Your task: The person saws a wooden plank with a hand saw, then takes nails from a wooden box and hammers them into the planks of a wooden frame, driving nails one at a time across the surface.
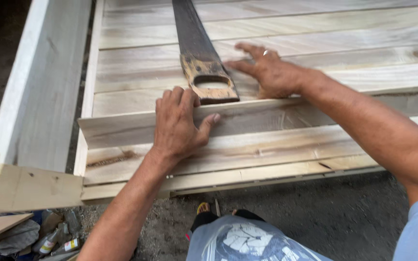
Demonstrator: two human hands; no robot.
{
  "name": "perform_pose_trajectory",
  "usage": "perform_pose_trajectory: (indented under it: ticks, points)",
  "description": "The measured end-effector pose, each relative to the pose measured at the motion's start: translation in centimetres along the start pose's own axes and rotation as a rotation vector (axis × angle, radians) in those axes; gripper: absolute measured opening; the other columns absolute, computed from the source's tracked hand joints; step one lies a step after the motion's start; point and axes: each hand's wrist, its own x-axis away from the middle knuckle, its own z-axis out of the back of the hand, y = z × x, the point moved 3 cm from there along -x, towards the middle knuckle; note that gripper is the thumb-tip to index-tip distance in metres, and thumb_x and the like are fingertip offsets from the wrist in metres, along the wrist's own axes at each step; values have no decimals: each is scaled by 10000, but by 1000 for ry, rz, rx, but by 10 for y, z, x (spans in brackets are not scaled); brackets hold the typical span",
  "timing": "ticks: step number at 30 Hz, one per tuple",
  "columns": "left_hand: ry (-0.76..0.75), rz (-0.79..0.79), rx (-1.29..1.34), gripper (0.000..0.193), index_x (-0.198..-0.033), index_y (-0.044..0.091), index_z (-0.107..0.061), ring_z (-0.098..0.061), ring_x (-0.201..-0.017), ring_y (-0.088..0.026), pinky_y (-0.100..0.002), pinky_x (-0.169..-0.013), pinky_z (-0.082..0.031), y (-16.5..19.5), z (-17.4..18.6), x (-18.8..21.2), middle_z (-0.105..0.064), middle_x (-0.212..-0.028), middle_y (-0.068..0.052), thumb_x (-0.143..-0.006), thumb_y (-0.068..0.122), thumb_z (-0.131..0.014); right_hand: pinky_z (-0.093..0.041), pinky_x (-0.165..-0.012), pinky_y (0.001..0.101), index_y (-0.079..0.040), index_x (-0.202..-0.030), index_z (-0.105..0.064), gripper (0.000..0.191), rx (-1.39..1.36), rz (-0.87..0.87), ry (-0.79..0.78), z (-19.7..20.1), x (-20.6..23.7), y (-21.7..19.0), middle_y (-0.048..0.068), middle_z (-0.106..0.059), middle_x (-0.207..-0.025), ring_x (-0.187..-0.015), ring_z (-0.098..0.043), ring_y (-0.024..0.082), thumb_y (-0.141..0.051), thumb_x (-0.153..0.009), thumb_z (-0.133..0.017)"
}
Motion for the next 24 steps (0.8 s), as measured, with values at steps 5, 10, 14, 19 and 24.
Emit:
perform_pose_trajectory:
  ticks: [5, 10, 14, 19, 24]
  points:
    - [-83, 52, -4, 445, -977, 39, -608, -469, -898, -227, -425, -808, -395, 1, 3, -3, -518, -936, -110, -831, 404, -816, -240, -1206, 613, -451, -1517, -357, 1299, -57, 128, 132, -20, -18, 23, 123, -214, -1645, -1512, -199, 380, -630, -396, -988]
    - [-63, -14, -111, 540, -1057, -60, -635, -490, -941, -257, -454, -867, -422, 10, -1, 8, -545, -957, -157, -802, 385, -803, -342, -1180, 576, -409, -1477, -491, 1197, -133, 150, 217, -27, -20, 30, 147, -269, -1631, -1494, -249, 402, -664, -397, -937]
    - [-42, -31, -106, 632, -1166, -135, -626, -499, -976, -265, -421, -893, -452, 16, -2, 19, -575, -1009, -187, -836, 380, -785, -366, -1154, 556, -360, -1446, -548, 1142, -136, 93, 213, -29, -13, 29, 126, -274, -1651, -1485, -280, 372, -619, -412, -956]
    - [-95, -19, -122, 707, -1229, -185, -586, -508, -982, -274, -397, -890, -476, 14, 0, 22, -587, -1016, -205, -847, 383, -764, -424, -1167, 490, -366, -1399, -595, 1078, -173, 36, 295, -26, -6, 26, 74, -340, -1634, -1495, -335, 291, -562, -402, -953]
    - [-46, -46, -129, 744, -1288, -173, -561, -520, -1130, -338, -431, -1006, -463, 16, 2, 28, -582, -1126, -250, -858, 405, -747, -290, -1240, 500, -403, -1424, -587, 1046, -170, -21, 161, -29, -11, 35, 18, -342, -1635, -1513, -274, 273, -482, -457, -976]
